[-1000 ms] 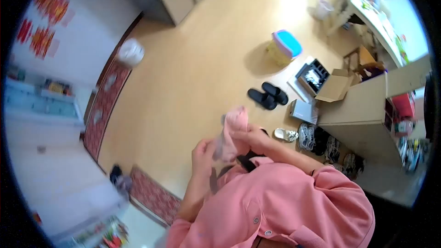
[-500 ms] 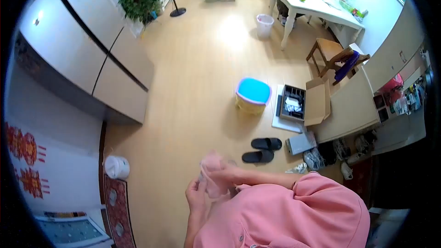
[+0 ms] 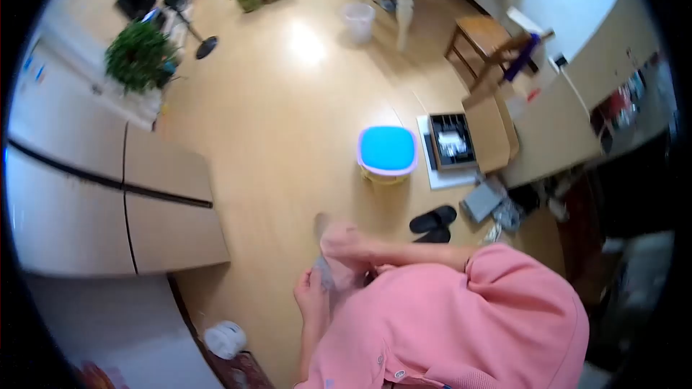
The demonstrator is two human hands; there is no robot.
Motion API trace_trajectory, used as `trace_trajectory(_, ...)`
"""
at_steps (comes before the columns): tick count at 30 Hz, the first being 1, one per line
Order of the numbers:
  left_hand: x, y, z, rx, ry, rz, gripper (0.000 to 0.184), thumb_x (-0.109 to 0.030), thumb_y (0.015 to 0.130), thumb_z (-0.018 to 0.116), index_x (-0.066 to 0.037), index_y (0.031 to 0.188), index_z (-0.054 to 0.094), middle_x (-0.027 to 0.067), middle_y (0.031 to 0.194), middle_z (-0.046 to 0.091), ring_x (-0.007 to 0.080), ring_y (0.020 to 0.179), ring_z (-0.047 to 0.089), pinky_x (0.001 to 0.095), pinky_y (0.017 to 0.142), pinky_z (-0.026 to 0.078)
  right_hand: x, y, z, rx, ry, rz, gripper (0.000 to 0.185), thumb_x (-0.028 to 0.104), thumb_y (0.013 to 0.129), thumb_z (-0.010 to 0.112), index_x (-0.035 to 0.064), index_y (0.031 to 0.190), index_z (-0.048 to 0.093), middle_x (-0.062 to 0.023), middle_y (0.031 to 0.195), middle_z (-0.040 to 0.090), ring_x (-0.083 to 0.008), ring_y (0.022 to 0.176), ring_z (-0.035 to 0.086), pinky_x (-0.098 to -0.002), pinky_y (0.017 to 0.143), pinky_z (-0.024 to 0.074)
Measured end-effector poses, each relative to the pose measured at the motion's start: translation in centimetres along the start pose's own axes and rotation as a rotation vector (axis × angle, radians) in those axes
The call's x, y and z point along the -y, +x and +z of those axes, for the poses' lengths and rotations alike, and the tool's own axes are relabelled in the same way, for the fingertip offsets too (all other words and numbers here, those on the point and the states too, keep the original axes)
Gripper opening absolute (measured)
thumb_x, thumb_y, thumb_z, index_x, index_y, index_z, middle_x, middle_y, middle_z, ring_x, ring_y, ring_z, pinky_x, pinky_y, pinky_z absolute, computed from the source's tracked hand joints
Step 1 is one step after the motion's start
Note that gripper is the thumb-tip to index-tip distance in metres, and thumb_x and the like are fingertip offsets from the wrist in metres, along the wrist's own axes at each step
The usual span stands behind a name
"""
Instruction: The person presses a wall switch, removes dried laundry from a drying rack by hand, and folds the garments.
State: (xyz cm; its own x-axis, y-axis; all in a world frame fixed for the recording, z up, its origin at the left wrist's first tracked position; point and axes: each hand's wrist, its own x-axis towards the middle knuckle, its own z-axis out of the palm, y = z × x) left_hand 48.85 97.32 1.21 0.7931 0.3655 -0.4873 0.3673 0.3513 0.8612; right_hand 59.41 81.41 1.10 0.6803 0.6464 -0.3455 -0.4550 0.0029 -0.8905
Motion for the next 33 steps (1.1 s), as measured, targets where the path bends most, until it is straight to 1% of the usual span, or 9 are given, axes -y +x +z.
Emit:
trace_trajectory(6,-6.6,15.8,2.1,0.203,0.336,-0.187,0.013,-0.017,0.087,0.061,-0.004,0.085,0.059,-0.0032,0.065,0.052,0.0042,0.051,0.04,0.0186,0.046,0.031,2.7,11.7,-3.4,-0.288,0.343,-0.112,0.035,0.032,0.079,0.065,-0.0013,0.09,0.06,-0.0056,0.075,0.059,-0.0128,0.067,0.053,-0.0282,0.056,0.042)
trace_trajectory(12,-11.3,22.6,10.7,0.887,0.856,-0.298,0.013,-0.016,0.087,0.059,-0.003,0.088,0.061,-0.0026,0.068,0.054,0.0044,0.056,0.041,0.0191,0.05,0.032,-0.4,10.6,-6.0,-0.799,0.603,-0.231,0.044,0.037,0.078,0.064,-0.0008,0.099,0.059,-0.0092,0.078,0.061,-0.0166,0.073,0.056,-0.0307,0.062,0.0447)
trace_trajectory(15,-10.1,22.3,14.8,1.204,1.034,-0.285,0.017,-0.016,0.088,0.057,-0.002,0.096,0.062,-0.0018,0.07,0.054,0.0042,0.059,0.041,0.0193,0.052,0.033,-6.3,7.1,-4.5,-1.122,0.582,-0.073,0.048,0.04,0.077,0.063,-0.0005,0.103,0.059,-0.011,0.08,0.062,-0.0185,0.075,0.058,-0.032,0.065,0.046)
trace_trajectory(18,-7.6,20.3,17.5,1.427,1.071,-0.317,0.017,-0.014,0.088,0.056,0.0,0.096,0.062,-0.001,0.07,0.053,0.0043,0.057,0.041,0.0191,0.051,0.032,-10.5,0.2,-1.4,-1.397,0.541,0.275,0.028,0.027,0.084,0.059,0.0062,0.102,0.057,-0.0067,0.073,0.059,-0.015,0.056,0.057,-0.0301,0.045,0.0465)
trace_trajectory(21,-4.7,17.1,19.0,1.624,1.101,-0.343,0.016,-0.012,0.088,0.054,0.0,0.096,0.062,-0.0013,0.07,0.054,0.0036,0.057,0.041,0.0183,0.051,0.032,-9.9,-9.6,5.0,-1.587,1.021,0.377,0.038,0.03,0.079,0.062,0.003,0.104,0.056,-0.0117,0.077,0.063,-0.0202,0.068,0.061,-0.0337,0.061,0.0502)
trace_trajectory(24,-2.2,12.9,19.7,1.731,1.124,-0.427,0.016,-0.011,0.088,0.053,-0.001,0.096,0.063,-0.0028,0.072,0.055,0.0024,0.06,0.043,0.0172,0.053,0.034,-18.0,-18.4,11.6,-1.875,1.125,-0.043,0.021,0.022,0.081,0.061,0.0073,0.096,0.055,-0.0084,0.075,0.061,-0.019,0.067,0.061,-0.0334,0.056,0.0509)
trace_trajectory(26,-1.5,9.9,19.2,1.864,1.157,-0.358,0.016,-0.012,0.088,0.053,-0.001,0.096,0.062,-0.0024,0.072,0.056,0.0027,0.06,0.044,0.0173,0.054,0.035,-23.0,-25.6,14.7,-2.247,0.745,-0.482,0.025,0.02,0.085,0.059,0.0092,0.106,0.051,-0.0029,0.081,0.057,-0.0194,0.062,0.06,-0.0376,0.049,0.0514)
trace_trajectory(27,-0.9,8.6,18.8,1.924,1.166,-0.325,0.016,-0.012,0.088,0.053,-0.001,0.096,0.062,-0.0022,0.073,0.056,0.0029,0.061,0.044,0.0173,0.054,0.035,-24.4,-30.1,16.6,-2.39,0.782,-0.176,0.033,0.024,0.083,0.061,0.01,0.111,0.05,0.0006,0.083,0.055,-0.0179,0.071,0.06,-0.0379,0.06,0.0528)
trace_trajectory(33,0.8,3.0,16.3,2.075,1.208,-0.184,0.016,-0.01,0.089,0.053,0.001,0.098,0.06,0.0008,0.073,0.055,0.0054,0.059,0.045,0.019,0.053,0.036,-14.6,-51.3,24.3,-2.749,0.473,-0.476,0.018,0.018,0.084,0.059,0.0084,0.097,0.052,-0.0008,0.076,0.054,-0.0116,0.057,0.053,-0.0286,0.043,0.0458)
